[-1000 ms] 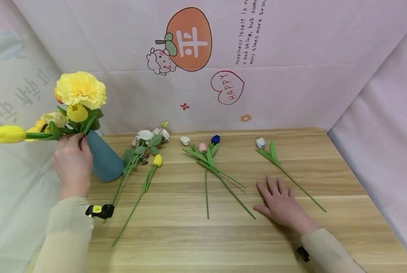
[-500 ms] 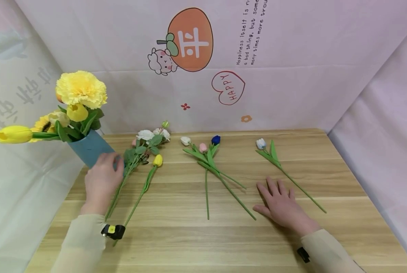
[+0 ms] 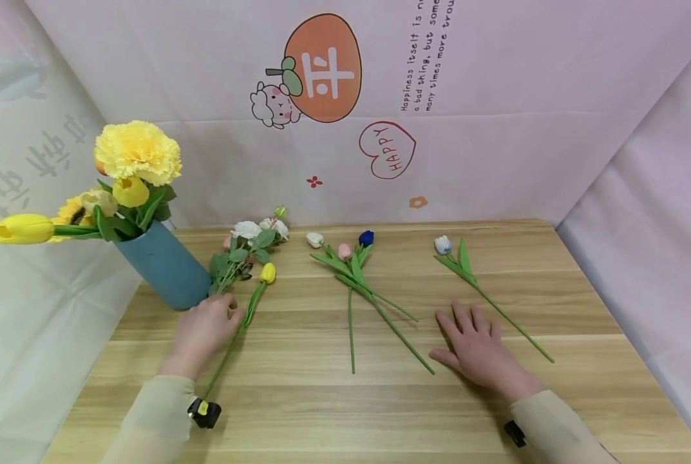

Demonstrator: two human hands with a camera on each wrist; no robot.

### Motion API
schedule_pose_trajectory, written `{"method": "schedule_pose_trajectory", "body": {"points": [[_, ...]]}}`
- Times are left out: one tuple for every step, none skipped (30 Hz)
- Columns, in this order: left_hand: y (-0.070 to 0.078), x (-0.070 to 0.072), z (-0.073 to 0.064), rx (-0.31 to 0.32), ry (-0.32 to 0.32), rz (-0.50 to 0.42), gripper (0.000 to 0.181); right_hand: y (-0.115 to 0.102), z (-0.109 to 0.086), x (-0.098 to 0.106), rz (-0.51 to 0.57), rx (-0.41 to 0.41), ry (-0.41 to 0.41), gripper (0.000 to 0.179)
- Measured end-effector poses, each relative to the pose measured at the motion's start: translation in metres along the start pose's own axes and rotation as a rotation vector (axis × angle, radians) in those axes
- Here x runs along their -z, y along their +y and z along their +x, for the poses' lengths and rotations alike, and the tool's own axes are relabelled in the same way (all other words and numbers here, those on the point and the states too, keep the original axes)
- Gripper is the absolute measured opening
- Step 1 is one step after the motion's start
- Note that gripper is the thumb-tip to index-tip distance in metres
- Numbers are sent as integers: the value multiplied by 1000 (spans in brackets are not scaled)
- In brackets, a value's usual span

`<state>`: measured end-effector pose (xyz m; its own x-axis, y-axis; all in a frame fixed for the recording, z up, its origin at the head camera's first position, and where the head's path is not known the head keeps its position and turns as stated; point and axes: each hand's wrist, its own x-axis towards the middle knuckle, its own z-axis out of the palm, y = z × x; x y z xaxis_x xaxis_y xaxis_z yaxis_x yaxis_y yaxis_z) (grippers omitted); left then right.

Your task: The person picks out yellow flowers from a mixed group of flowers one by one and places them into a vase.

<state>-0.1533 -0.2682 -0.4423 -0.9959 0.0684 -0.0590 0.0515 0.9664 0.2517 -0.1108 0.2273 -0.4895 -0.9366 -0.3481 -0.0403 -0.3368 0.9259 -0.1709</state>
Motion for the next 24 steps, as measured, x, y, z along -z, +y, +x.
{"method": "schedule_pose_trajectory", "body": {"points": [[0, -2, 0, 0, -9, 2, 24, 0, 0, 0, -1, 0, 0, 76], [-1, -4, 0, 0, -19, 3, 22, 0, 0, 0, 0, 0, 0, 76], [-1, -5, -1, 1, -26, 3, 22, 0, 0, 0, -1, -1, 0, 76], [-1, -6, -1, 3, -36, 1, 22, 0, 0, -1, -2, -1, 0, 76], [-1, -8, -2, 6, -44, 1, 22, 0, 0, -1, -4, 0, 1, 76], [0, -8, -2, 10, -53, -2, 22, 0, 0, -1, -3, 0, 2, 76], [0, -9, -3, 10, -61, -4, 22, 0, 0, -1, -4, 0, 3, 76], [0, -10, -4, 6, -66, -2, 22, 1, 0, -1, -4, 1, 4, 76], [0, -10, -4, 2, -72, -2, 22, 1, 0, -1, -5, 1, 4, 76], [0, -11, -5, -5, -75, 0, 22, 1, 0, -2, -5, 1, 4, 76], [0, -12, -5, -11, -78, 1, 22, 1, 0, -2, -6, 2, 5, 76], [0, -13, -6, -17, -84, 3, 22, 1, 0, -2, -2, 1, 4, 76], [0, -13, -6, -21, -90, 7, 22, 1, 0, -2, -2, 1, 3, 76], [0, -14, -7, -22, -94, 10, 22, 1, 0, -2, -1, 0, -1, 76], [0, -14, -7, -20, -101, 10, 22, 2, 0, -2, 1, 0, -1, 76], [0, -15, -7, -18, -106, 12, 22, 2, 0, -2, 2, 0, -2, 77], [0, -15, -7, -15, -113, 10, 22, 2, 0, -3, 3, 0, -3, 77], [1, -15, -7, -11, -120, 9, 22, 2, 0, -3, 5, -1, -3, 77], [1, -15, -7, -6, -124, 7, 22, 2, 0, -3, 2, -1, -6, 77], [1, -16, -6, -3, -128, 4, 22, 2, 0, -3, 1, 0, -5, 77], [1, -16, -6, 1, -132, 1, 22, 3, 0, -4, 0, 1, -4, 77], [1, -16, -6, 2, -134, 0, 22, 3, 0, -4, -5, 3, -2, 77], [1, -16, -6, 5, -137, 0, 23, 3, 0, -4, -6, 4, -1, 77], [2, -16, -6, 7, -137, 2, 24, 3, 0, -5, -9, 6, 1, 77]]}}
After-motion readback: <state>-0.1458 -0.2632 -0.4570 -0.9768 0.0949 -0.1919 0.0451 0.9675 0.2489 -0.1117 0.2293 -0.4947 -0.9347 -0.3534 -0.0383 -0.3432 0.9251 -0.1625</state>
